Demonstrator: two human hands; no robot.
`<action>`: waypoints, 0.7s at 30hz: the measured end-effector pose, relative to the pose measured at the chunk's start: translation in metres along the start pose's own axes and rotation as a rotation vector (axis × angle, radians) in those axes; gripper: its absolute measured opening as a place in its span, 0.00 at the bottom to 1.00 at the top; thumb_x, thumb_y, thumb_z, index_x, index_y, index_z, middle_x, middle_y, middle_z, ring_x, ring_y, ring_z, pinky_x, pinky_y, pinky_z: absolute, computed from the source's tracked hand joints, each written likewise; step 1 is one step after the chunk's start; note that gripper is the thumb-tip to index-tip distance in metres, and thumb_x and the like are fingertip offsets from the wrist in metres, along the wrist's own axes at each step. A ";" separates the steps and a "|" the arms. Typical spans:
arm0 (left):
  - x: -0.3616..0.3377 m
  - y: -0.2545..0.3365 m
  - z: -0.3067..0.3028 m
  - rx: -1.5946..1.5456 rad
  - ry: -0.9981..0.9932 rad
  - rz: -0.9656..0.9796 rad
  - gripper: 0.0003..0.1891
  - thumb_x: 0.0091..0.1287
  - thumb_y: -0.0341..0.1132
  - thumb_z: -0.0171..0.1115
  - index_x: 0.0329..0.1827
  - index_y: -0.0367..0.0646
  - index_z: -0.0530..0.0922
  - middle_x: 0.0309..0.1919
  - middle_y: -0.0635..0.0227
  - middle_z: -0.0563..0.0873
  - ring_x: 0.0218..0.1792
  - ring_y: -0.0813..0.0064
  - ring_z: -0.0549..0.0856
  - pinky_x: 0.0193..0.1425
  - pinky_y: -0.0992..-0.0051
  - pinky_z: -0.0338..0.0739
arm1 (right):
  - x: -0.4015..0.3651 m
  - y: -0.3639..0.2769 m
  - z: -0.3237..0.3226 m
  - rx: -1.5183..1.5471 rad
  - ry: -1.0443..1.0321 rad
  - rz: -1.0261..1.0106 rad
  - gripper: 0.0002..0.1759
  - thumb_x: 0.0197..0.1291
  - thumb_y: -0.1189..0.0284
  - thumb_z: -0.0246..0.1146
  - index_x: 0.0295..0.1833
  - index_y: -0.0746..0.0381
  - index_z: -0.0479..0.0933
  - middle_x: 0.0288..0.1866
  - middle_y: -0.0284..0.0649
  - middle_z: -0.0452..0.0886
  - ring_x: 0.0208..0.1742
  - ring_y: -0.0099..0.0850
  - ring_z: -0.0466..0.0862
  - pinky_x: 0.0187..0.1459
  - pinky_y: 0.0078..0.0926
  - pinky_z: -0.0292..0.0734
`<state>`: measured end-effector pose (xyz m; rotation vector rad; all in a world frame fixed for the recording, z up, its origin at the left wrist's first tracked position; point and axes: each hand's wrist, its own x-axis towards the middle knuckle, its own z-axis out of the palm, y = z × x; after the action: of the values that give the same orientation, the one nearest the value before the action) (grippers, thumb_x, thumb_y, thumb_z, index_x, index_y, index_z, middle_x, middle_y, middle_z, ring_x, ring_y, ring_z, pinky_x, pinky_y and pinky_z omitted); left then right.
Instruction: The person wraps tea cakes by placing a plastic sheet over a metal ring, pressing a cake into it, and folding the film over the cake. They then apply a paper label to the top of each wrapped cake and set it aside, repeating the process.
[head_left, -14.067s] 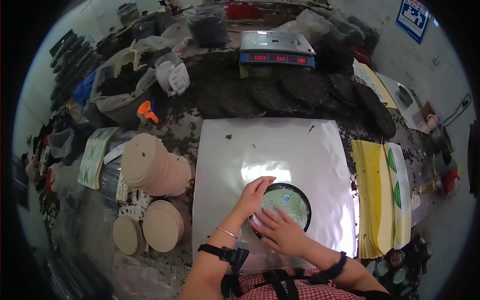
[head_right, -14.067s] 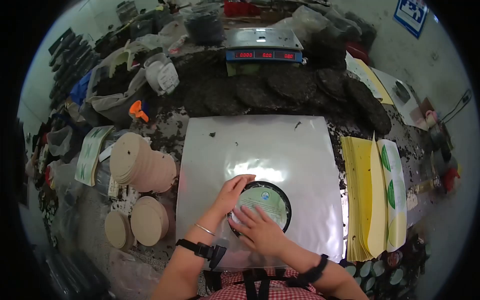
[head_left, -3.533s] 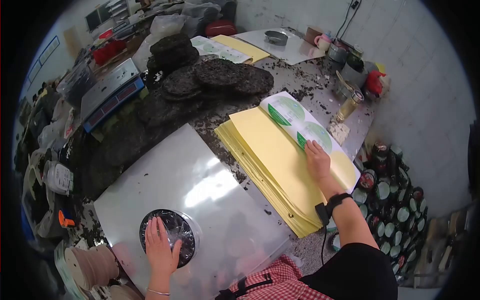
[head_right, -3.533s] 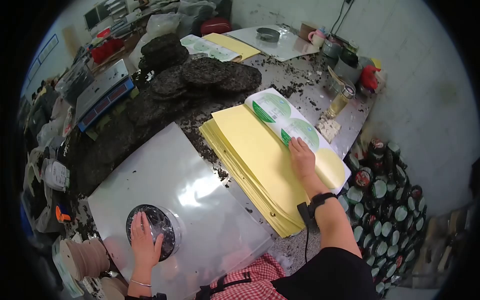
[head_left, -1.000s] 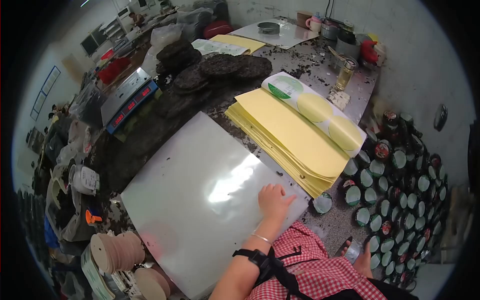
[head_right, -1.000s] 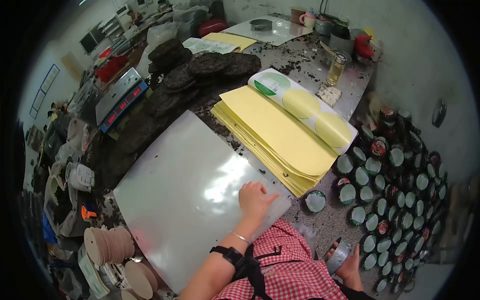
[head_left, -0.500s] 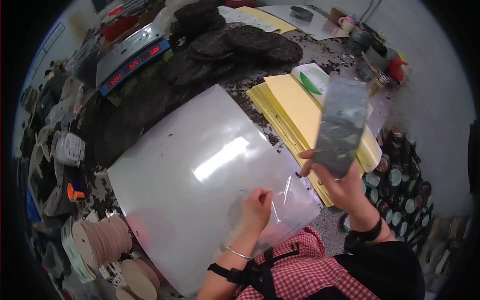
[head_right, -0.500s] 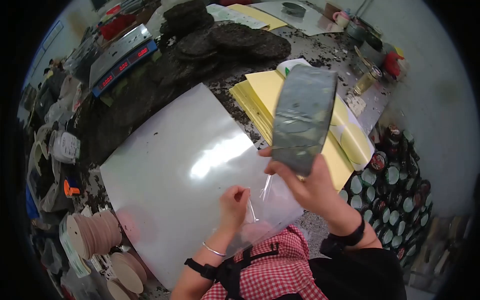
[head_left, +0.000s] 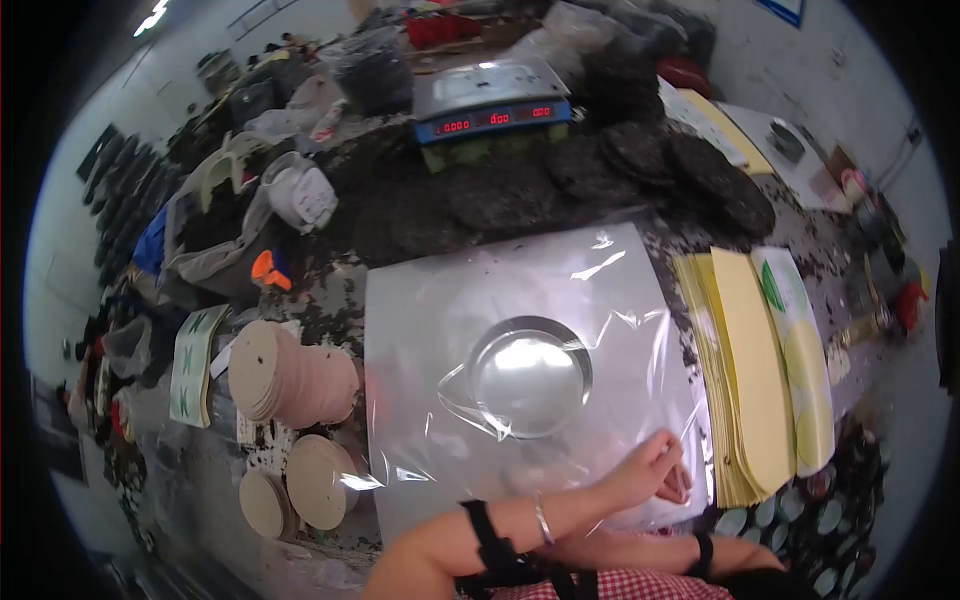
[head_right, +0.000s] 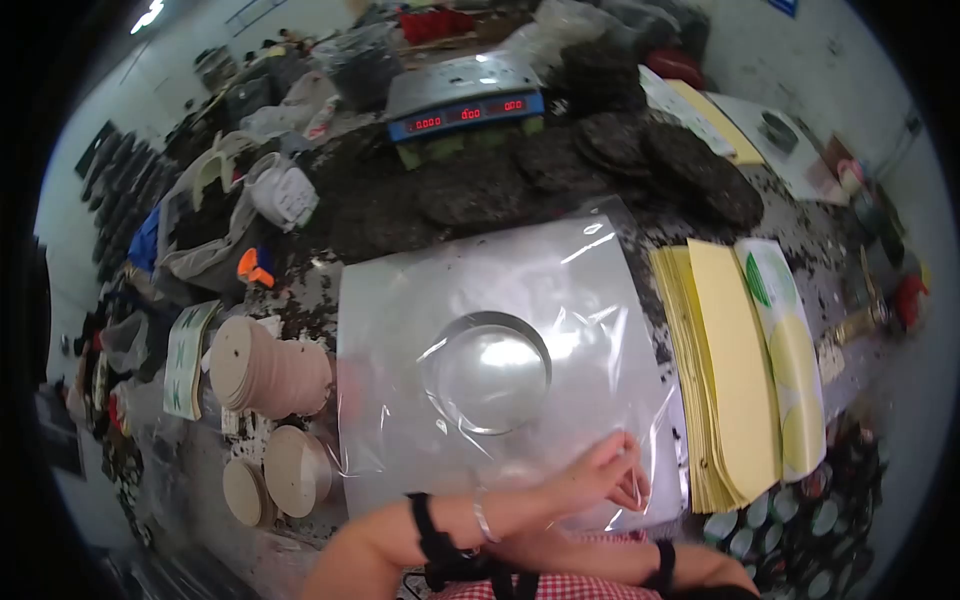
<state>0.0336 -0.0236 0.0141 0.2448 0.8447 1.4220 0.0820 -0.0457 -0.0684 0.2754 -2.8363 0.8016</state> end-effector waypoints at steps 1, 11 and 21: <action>0.023 -0.053 -0.039 0.222 0.010 0.071 0.11 0.83 0.39 0.51 0.47 0.39 0.69 0.37 0.54 0.85 0.37 0.64 0.90 0.42 0.66 0.89 | 0.006 0.006 -0.029 0.086 -0.155 -0.027 0.26 0.70 0.67 0.59 0.72 0.59 0.73 0.71 0.52 0.76 0.66 0.41 0.83 0.65 0.37 0.80; -0.252 0.007 -0.129 1.732 1.669 0.665 0.32 0.54 0.40 0.80 0.60 0.38 0.78 0.63 0.50 0.78 0.67 0.46 0.75 0.75 0.45 0.66 | -0.079 0.045 -0.076 -0.251 -0.196 0.249 0.39 0.60 0.59 0.68 0.78 0.55 0.69 0.83 0.56 0.58 0.84 0.58 0.54 0.81 0.63 0.44; -0.374 -0.003 -0.209 1.207 1.780 0.133 0.35 0.40 0.48 0.87 0.48 0.39 0.80 0.45 0.55 0.79 0.50 0.48 0.80 0.55 0.54 0.76 | 0.021 0.035 -0.204 0.108 -0.354 0.221 0.20 0.61 0.59 0.72 0.57 0.53 0.87 0.29 0.45 0.86 0.29 0.45 0.85 0.36 0.42 0.80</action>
<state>-0.0692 -0.4392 0.0037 -0.1821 3.1359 0.7407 0.0786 0.0890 0.0902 0.1286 -3.2010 1.0455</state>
